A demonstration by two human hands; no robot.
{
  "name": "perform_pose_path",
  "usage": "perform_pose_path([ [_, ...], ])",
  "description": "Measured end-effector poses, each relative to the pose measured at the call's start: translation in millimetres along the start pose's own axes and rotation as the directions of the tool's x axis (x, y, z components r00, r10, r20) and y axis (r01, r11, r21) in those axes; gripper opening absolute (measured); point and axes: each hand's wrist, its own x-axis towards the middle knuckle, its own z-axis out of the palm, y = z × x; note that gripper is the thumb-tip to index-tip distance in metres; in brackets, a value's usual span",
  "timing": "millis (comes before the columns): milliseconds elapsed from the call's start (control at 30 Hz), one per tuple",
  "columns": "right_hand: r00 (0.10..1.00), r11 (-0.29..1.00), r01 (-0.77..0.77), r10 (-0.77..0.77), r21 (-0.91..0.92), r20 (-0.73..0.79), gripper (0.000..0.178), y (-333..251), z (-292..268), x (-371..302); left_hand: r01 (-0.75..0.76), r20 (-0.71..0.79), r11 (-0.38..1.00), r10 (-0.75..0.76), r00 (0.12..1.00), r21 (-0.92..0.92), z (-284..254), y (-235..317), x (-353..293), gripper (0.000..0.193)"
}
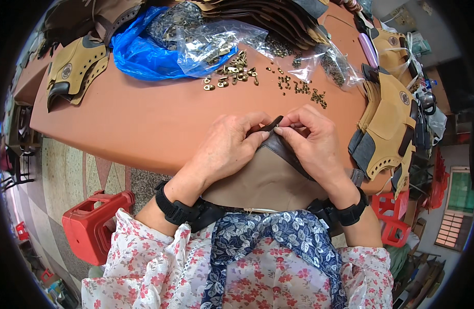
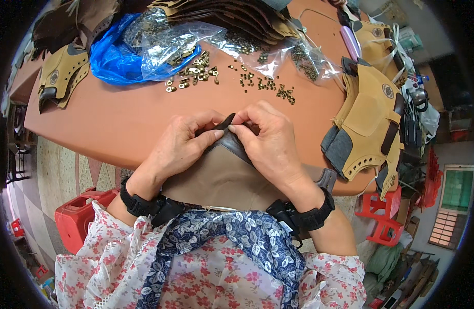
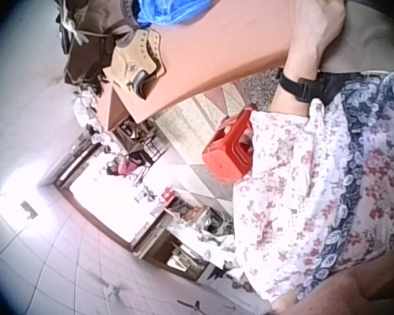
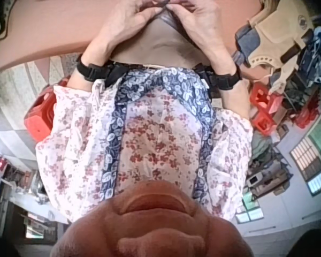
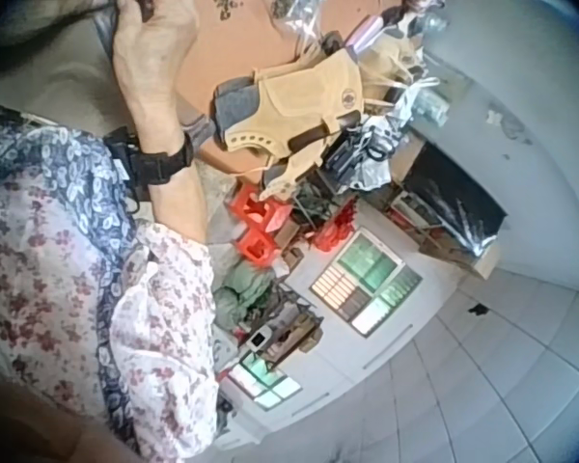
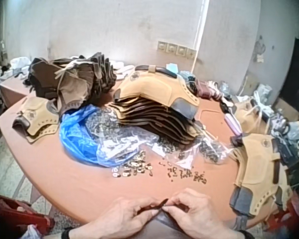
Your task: Manually inserting metal eyelets into pre-punched holes in leather shoe upper components.
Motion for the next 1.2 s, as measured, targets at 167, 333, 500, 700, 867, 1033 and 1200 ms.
perform_pose_path([
  [167,0.998,0.995,-0.059,0.060,0.083,-0.002,0.006,4.3,-0.3,0.5,-0.007,-0.018,0.999,0.007,1.000,-0.040,1.0,-0.7,-0.4,0.021],
  [333,0.998,0.998,0.047,-0.048,-0.035,-0.027,0.009,3.3,0.6,-1.3,0.001,-0.018,0.999,-0.002,1.000,-0.040,1.4,-0.6,-0.2,0.021],
  [500,0.997,0.997,0.065,-0.067,-0.032,-0.046,0.010,5.9,1.7,-3.5,-0.015,-0.035,0.999,0.013,0.999,-0.047,2.9,-3.4,0.1,0.021],
  [700,0.985,0.961,-0.160,0.141,0.228,0.098,0.007,7.2,-9.2,6.0,-0.052,-0.016,0.998,0.052,0.999,-0.024,2.1,-2.2,-0.2,0.020],
  [867,0.949,0.862,-0.301,0.229,0.408,0.216,0.007,11.8,-15.7,14.8,-0.083,-0.040,0.996,0.082,0.996,-0.016,3.5,-1.9,0.2,0.019],
  [1033,0.933,0.915,-0.298,0.220,0.272,0.285,0.007,11.6,-19.3,21.1,-0.119,-0.065,0.993,0.120,0.991,0.027,4.2,-1.1,-1.1,0.018],
  [1200,0.952,0.942,-0.257,0.209,0.215,0.224,0.005,11.4,-11.3,18.4,-0.096,-0.028,0.988,0.100,0.995,0.124,1.7,2.7,-2.7,0.018],
])
